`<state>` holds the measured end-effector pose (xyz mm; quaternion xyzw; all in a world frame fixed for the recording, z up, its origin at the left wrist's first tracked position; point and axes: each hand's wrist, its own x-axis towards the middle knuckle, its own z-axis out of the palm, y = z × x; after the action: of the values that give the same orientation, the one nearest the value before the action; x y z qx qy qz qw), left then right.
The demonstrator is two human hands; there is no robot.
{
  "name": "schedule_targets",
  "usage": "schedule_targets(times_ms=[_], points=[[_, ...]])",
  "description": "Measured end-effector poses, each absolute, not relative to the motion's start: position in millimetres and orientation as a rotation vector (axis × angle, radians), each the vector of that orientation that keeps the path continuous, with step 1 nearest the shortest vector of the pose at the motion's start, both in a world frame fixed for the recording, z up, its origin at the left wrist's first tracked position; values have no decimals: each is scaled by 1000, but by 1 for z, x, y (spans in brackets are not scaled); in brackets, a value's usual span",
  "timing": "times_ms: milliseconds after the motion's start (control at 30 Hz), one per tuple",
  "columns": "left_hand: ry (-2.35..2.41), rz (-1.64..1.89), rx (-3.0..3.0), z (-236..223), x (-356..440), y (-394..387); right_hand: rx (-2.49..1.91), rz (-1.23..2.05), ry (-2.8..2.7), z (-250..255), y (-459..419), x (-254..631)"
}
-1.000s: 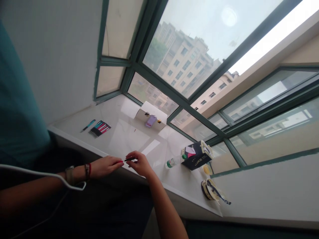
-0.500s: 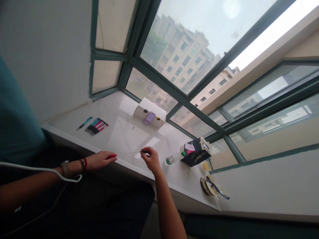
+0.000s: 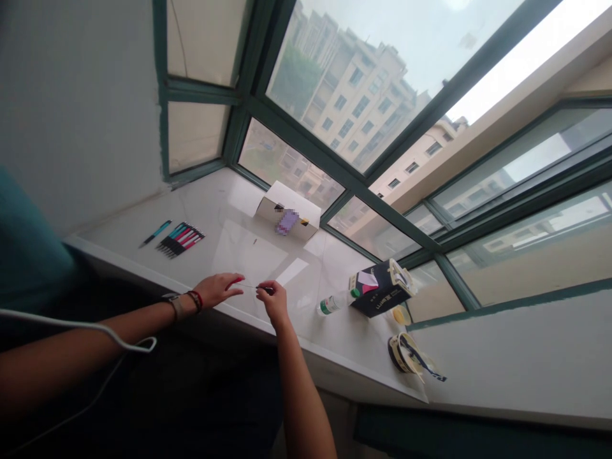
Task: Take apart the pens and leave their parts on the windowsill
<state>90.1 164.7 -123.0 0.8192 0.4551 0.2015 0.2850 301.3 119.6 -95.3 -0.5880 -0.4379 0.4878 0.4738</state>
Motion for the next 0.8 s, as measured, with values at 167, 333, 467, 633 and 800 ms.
schedule_targets(times_ms=[167,333,467,633,800], points=[[1171,465,2372,-141,93,179,-1426,1248,-1047,-109,132,294],[1149,398,2346,-159,73,193,-1444,1254,-1004,-122,146,305],[1232,371,2334,-173,53,201,-1523,1127,-1068,-145,160,318],[1372,473,2352,-182,41,203,-1694,834,-1280,-177,172,326],[1451,522,2428,-188,41,201,-1803,685,-1379,-189,184,327]])
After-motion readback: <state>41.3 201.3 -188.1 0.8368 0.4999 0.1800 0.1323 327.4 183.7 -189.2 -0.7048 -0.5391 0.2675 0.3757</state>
